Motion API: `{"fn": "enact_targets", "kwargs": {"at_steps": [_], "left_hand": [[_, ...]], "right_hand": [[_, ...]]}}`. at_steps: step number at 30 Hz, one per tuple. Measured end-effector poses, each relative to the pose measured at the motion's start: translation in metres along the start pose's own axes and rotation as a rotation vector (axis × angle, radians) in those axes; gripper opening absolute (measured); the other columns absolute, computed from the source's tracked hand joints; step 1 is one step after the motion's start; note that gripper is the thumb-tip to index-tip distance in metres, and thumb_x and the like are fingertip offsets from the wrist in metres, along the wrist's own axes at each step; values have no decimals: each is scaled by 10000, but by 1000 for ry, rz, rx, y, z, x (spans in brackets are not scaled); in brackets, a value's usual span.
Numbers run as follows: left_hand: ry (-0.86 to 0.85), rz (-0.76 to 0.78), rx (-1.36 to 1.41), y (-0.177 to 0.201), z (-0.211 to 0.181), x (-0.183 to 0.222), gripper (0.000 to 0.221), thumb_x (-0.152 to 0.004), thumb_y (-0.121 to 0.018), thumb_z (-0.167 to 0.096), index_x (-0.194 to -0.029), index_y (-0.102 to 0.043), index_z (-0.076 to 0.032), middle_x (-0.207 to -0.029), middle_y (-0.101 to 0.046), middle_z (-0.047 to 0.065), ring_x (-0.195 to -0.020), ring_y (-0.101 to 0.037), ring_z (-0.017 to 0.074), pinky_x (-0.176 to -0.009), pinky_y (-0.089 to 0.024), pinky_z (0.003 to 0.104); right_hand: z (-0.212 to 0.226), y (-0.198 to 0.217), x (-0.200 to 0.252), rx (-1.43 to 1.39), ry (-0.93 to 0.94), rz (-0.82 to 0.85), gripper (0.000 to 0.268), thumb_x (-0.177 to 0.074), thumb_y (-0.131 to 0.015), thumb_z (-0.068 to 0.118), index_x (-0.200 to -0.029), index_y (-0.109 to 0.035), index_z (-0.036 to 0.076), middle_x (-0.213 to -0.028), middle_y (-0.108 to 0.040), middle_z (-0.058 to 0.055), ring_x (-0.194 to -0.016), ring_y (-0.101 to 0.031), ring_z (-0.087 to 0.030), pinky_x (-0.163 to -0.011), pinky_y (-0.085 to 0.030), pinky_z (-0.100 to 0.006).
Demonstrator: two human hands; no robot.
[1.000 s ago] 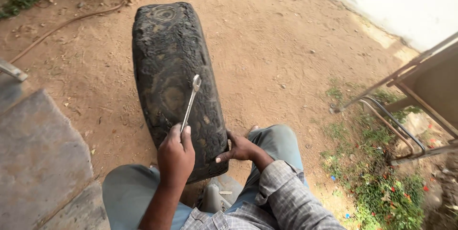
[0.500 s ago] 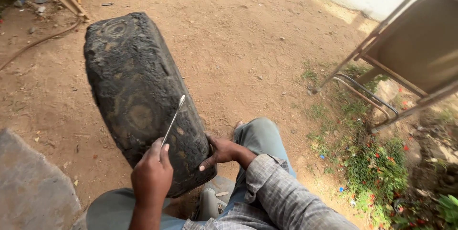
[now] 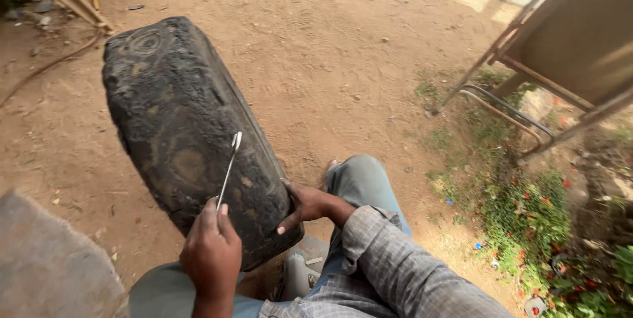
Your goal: Checking the surface of a motorcycle tire with a wrench.
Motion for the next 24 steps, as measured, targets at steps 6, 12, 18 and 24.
{"fn": "enact_targets", "kwargs": {"at_steps": [6,12,18,24], "left_hand": [[-69,-153,250,16,-20,-2,231,-1071,-596,-176,-1177,-690,7,-964,-762,162,-847,-762,303,-669,-599,395],[88,126,92,-1,-3,-17,182,-1041,-584,-187,-1086,-667,-31,-899,-751,150,-792,-755,297,-670,-593,414],[65,-98,136,12,-6,-20,144,-1078,-568,-155,-1038,-614,-24,-864,-729,152,-788,-740,317,-664,-582,424],[33,-179,170,29,-2,-25,164,-1068,-562,-168,-1047,-617,-14,-823,-728,139,-680,-741,278,-569,-587,384]], "right_hand": [[0,5,1,-32,51,-41,1433,-594,-925,612,-1643,-128,52,-1643,-325,-249,-1524,-305,-418,-1229,-302,-465],[-3,6,-4,-93,67,-43,1423,-545,-943,562,-1627,-170,54,-1591,-434,-223,-1508,-378,-364,-1238,-328,-430],[11,12,3,-130,146,-54,1287,-567,-962,461,-1587,-279,76,-1563,-492,-172,-1485,-417,-336,-1217,-347,-430],[10,10,-2,-110,194,-61,1247,-586,-979,398,-1577,-295,74,-1548,-495,-169,-1480,-396,-335,-1219,-314,-463]]}}
Point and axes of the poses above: each hand's wrist, its own x-axis away from the middle knuckle, its own y-axis out of the back of the hand, z = x × y, the point moved 7 cm from there along -x, towards the middle knuckle
